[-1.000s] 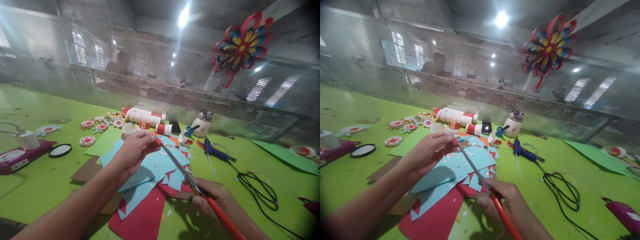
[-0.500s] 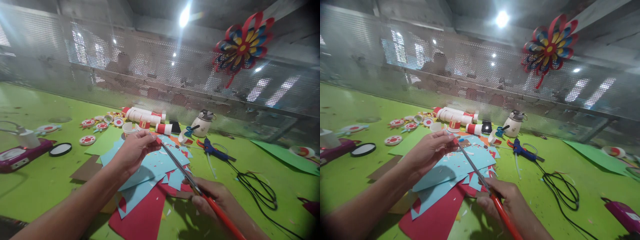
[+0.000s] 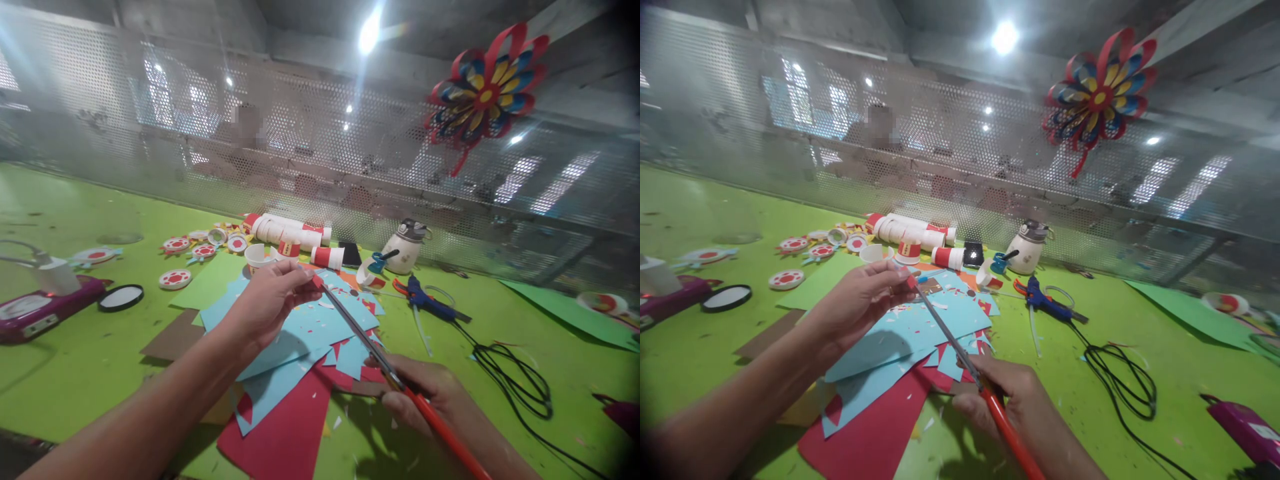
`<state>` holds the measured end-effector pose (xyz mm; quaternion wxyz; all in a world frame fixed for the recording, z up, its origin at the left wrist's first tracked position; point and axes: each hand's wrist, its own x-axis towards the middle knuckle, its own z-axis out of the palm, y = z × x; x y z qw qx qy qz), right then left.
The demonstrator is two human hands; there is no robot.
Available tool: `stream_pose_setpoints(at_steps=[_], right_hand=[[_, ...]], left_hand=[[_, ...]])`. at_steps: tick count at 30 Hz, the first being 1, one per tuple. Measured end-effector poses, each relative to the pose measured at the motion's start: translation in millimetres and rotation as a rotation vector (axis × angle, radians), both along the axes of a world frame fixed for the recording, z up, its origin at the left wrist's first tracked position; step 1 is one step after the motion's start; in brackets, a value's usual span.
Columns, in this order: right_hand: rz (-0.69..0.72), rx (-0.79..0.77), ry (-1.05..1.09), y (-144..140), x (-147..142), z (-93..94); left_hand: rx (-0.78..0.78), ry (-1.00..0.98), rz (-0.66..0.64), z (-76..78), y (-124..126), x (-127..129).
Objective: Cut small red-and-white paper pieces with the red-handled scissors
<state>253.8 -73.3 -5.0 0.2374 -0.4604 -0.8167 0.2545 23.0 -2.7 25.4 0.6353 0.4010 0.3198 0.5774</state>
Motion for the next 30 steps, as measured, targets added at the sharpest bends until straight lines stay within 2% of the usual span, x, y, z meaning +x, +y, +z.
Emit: stream_pose_setpoints(at_steps=[11, 25, 30], right_hand=[[-0.018, 0.012, 0.009, -1.2, -1.8, 0.7], [0.033, -0.090, 0.095, 2.2, 0.0, -1.4], [0.030, -0.102, 0.052, 1.0, 3.5, 1.9]], left_hand=[[-0.016, -0.009, 0.004, 0.4, 0.1, 0.1], [-0.018, -0.023, 0.011, 0.6, 1.3, -2.2], [-0.013, -0.039, 0.000, 0.4, 2.6, -4.9]])
